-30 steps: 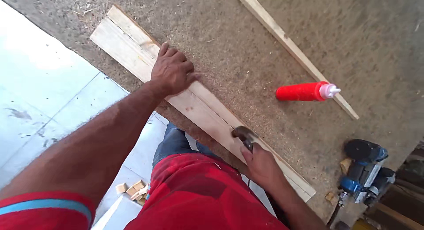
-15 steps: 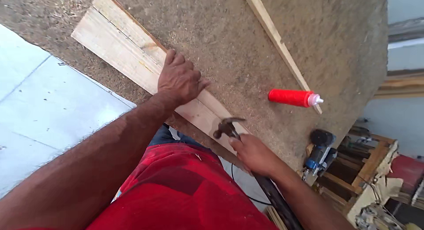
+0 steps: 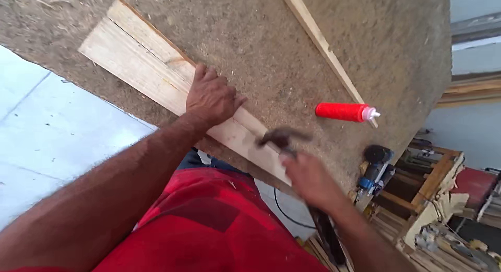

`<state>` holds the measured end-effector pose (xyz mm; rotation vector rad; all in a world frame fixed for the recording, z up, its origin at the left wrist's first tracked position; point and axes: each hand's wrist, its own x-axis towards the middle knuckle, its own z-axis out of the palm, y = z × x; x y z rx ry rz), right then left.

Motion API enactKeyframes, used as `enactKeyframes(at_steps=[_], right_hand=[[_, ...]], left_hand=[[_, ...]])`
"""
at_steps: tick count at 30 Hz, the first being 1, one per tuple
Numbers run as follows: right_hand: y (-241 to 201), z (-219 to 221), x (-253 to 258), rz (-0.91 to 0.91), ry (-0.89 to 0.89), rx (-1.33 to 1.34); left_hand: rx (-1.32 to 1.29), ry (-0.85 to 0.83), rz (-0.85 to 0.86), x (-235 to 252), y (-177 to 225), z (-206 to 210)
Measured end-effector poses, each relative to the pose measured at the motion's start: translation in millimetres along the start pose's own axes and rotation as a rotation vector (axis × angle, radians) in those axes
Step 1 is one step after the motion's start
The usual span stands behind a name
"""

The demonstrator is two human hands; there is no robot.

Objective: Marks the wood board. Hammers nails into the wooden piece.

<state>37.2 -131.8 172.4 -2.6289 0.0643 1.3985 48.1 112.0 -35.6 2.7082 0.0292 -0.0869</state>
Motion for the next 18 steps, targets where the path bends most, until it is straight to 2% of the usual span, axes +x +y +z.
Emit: enactKeyframes(at_steps=[2,4,5,6,8,9,10,11,14,16,18], right_hand=[[-17.6,-19.8,-9.4,-0.194,0.352,0.287],[-27.2,-12.7,8.7,-0.382,0.625,0.494],[-18.2,8.1,19.3,-0.402,0.65,0.5],[-1.4,36.7,26.9,-0.35,0.581,0.424],[25.7,76.4,32.3,-0.103,0.241,0.148],[29.5,78.8,27.0,0.004,0.069,0.036],[27.8,70.0,22.9,0.033,-0.011,-0.023],[21.9,56.6,20.9,-0.006,0.026,-0.04],[12.2,33.0,-7.3,-0.249,0.456,0.155],[7.9,40.7,3.9,-0.37,0.673,0.353],[25.9,79.9,25.9,-0.36,0.65,0.367]], left_hand=[[-0.029,-0.019,0.001,-9.3,6.5,1.3],[-0.012,0.016,-0.006,-2.8,3.3,0.3],[-0.006,0.012,-0.013,-1.9,2.8,0.2],[-0.004,-0.002,-0.016,-3.7,3.5,0.8],[-0.011,0.013,-0.001,-4.0,2.8,2.0],[-0.016,0.02,0.014,-6.9,4.0,2.9],[-0.022,0.016,0.018,-9.0,5.8,2.9],[-0.01,0.02,0.004,-3.0,2.7,1.6],[0.013,-0.065,-0.014,-2.8,7.1,-0.3],[0.029,-0.063,-0.025,0.3,7.0,-3.0],[0.043,-0.051,-0.029,2.6,5.4,-2.5]])
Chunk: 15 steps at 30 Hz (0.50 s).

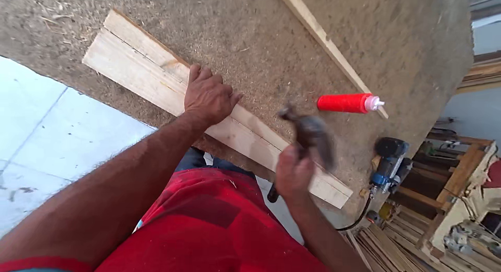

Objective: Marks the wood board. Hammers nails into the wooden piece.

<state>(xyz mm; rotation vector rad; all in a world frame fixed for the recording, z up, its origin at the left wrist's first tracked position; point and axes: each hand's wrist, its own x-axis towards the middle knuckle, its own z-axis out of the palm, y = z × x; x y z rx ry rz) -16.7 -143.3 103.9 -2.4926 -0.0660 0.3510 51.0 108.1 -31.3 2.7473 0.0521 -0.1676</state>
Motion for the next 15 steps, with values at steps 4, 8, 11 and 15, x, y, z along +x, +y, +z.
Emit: enactKeyframes(at_steps=[4,8,11,15], right_hand=[[11.7,-5.4,8.1,0.344,-0.514,-0.326],[-21.6,-47.8,11.6,0.04,-0.175,-0.15],[2.2,-15.2,15.6,-0.165,0.049,0.0],[73.5,34.5,-8.3,-0.039,-0.376,-0.477]], left_hand=[[-0.009,0.017,0.014,-4.0,2.5,3.4],[0.011,-0.036,-0.001,-8.9,6.4,2.1],[0.045,0.018,-0.013,2.1,1.1,0.4],[0.036,0.037,0.0,-2.3,0.9,4.7]])
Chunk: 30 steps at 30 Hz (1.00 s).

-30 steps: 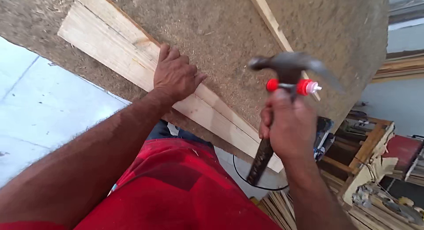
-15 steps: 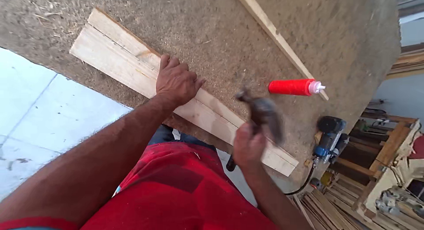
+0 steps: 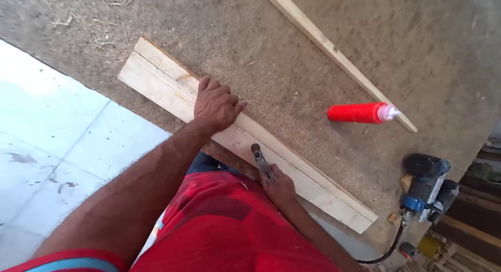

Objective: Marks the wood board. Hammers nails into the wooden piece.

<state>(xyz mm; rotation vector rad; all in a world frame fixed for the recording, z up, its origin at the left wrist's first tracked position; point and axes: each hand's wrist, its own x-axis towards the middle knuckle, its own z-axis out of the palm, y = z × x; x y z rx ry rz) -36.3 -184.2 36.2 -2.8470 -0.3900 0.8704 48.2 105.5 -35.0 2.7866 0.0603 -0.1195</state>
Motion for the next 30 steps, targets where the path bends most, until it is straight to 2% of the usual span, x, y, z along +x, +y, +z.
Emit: enactKeyframes(at_steps=[2,5,7,10,12,16,19,20,21,24,25,26,27,30], right_hand=[[-9.7,-9.4,3.7,0.097,-0.175,-0.148],[-27.3,-35.0,5.9,0.203,-0.308,-0.197],[-40.2,-53.7,8.9,0.224,-0.346,-0.153],[-75.2,-92.3,18.3,0.21,-0.383,0.096],[-110.9,-118.2,25.5,0.125,-0.283,0.196],[-186.1,-174.1,40.0,-0.135,0.109,0.42],[-200.7,-164.8,48.8,-0.209,0.295,0.486],[-192.9,-145.5,48.8,-0.155,0.262,0.431],[-180.8,-123.9,46.6,-0.062,0.145,0.315],[-154.5,-89.9,43.1,0.253,-0.53,-0.022],[-154.8,-91.2,44.3,0.28,-0.614,-0.057],[-159.6,-99.4,44.9,0.274,-0.585,-0.047],[-165.7,-112.9,41.5,0.241,-0.468,0.01],[-190.9,-158.3,45.0,0.024,0.054,0.374]], left_hand=[[-0.087,0.003,0.045,-3.4,-6.7,-1.9],[-0.216,-0.031,0.08,-0.8,-30.3,-23.7],[-0.185,0.013,0.061,8.7,-58.6,-41.7],[-0.05,0.034,0.058,11.8,-106.1,-47.2],[-0.002,0.082,0.102,7.0,-117.8,-38.4],[-0.015,0.137,0.114,4.1,-116.9,-37.4],[-0.025,0.15,0.119,5.1,-117.2,-38.8],[-0.032,0.161,0.122,5.2,-118.0,-38.0],[-0.039,0.175,0.125,5.1,-118.3,-36.7],[-0.065,0.182,0.128,3.2,-116.9,-36.3],[-0.066,0.176,0.129,4.3,-117.7,-37.0],[-0.061,0.182,0.128,7.8,-120.8,-37.2],[-0.064,0.184,0.136,8.3,-121.7,-36.3],[-0.071,0.19,0.134,4.9,-119.2,-35.7]])
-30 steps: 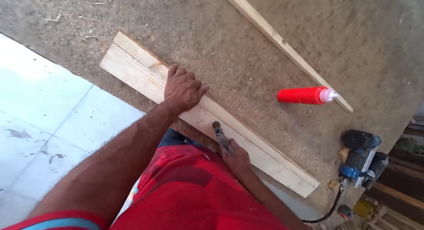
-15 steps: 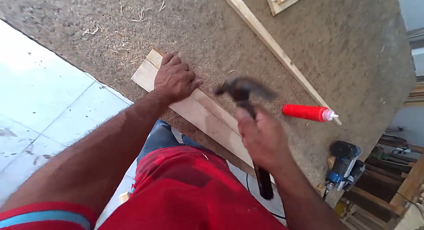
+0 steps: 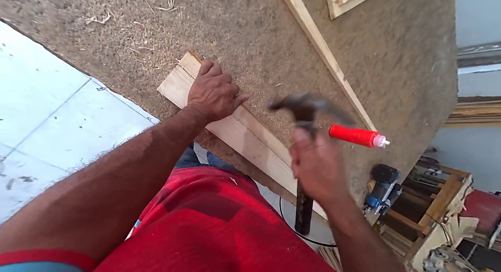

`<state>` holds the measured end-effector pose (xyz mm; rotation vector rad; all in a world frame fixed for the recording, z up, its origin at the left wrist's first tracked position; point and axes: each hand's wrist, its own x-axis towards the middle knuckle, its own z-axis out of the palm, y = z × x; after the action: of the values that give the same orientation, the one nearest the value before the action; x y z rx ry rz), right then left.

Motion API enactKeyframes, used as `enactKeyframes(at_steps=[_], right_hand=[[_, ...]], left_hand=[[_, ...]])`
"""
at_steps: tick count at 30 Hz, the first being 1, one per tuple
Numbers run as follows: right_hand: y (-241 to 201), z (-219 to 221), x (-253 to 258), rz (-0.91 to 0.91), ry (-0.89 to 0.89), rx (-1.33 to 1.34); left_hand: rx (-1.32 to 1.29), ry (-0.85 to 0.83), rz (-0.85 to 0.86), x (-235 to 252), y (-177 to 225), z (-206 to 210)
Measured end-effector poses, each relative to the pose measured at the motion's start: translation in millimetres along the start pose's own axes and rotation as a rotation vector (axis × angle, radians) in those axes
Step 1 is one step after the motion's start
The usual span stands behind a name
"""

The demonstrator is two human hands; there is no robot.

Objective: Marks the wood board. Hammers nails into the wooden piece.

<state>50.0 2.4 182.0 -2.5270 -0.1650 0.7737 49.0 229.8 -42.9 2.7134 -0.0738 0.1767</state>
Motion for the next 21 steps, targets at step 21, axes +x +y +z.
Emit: enactKeyframes(at_steps=[21], right_hand=[[122.2,111.0,-34.5,0.047,0.008,-0.468]], left_hand=[[0.022,-0.052,-0.013,-0.6,4.7,-2.6]])
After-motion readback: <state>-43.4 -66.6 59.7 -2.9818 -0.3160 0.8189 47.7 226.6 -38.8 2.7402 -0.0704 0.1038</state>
